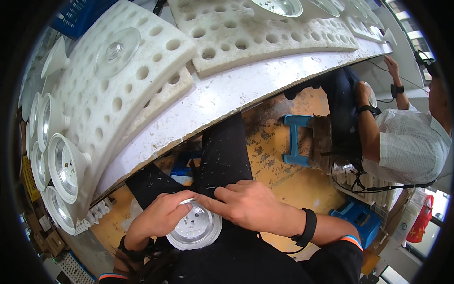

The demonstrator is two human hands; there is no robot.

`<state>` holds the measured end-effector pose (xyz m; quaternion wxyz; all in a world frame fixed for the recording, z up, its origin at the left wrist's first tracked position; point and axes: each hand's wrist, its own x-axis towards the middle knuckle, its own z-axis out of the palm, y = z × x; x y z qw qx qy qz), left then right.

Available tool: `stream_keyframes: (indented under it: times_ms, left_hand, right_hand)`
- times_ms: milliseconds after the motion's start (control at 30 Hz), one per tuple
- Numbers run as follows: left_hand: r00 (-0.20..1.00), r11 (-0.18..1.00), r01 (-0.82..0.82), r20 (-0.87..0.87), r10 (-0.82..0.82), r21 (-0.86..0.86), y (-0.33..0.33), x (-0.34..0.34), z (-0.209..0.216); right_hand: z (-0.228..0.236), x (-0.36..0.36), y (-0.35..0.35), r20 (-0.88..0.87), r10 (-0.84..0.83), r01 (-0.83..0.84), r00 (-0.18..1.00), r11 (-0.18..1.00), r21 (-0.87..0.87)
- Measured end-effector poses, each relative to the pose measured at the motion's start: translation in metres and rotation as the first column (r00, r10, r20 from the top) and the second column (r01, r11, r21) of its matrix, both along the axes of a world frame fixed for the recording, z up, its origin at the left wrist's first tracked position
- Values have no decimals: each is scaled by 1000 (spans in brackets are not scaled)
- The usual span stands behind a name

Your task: The recorder is assembling and inspecting circular LED lighting components by fitting them into white plastic housings.

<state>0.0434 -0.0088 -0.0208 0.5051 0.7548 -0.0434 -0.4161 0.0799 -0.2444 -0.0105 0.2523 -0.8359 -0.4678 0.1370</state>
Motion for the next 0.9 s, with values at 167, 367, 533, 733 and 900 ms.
stream_keyframes:
  times_ms: [167, 367, 533, 733, 900]
  left_hand:
    - [999, 998, 42, 1, -43, 40, -6, -2, -3]
    - [1000, 992, 9, 2, -9, 126, -7, -4, 5]
    - [999, 993, -33, 24, 30, 114, -8, -8, 11]
    - [994, 991, -88, 71, 81, 99, -6, -14, 15]
    - [959, 960, -257, 96, 267, -107, 1, -29, 8]
  right_hand:
    - [4, -1, 7, 62, 23, -26, 998, 998, 51]
    - [-3, -11, -6, 32, -21, 25, 999, 990, -137]
    - [4, -33, -14, -67, -120, 102, 991, 970, -223]
    - [15, -51, -34, -326, -100, 13, 940, 966, -258]
    - [17, -31, -30, -124, -281, 275, 952, 959, -64]
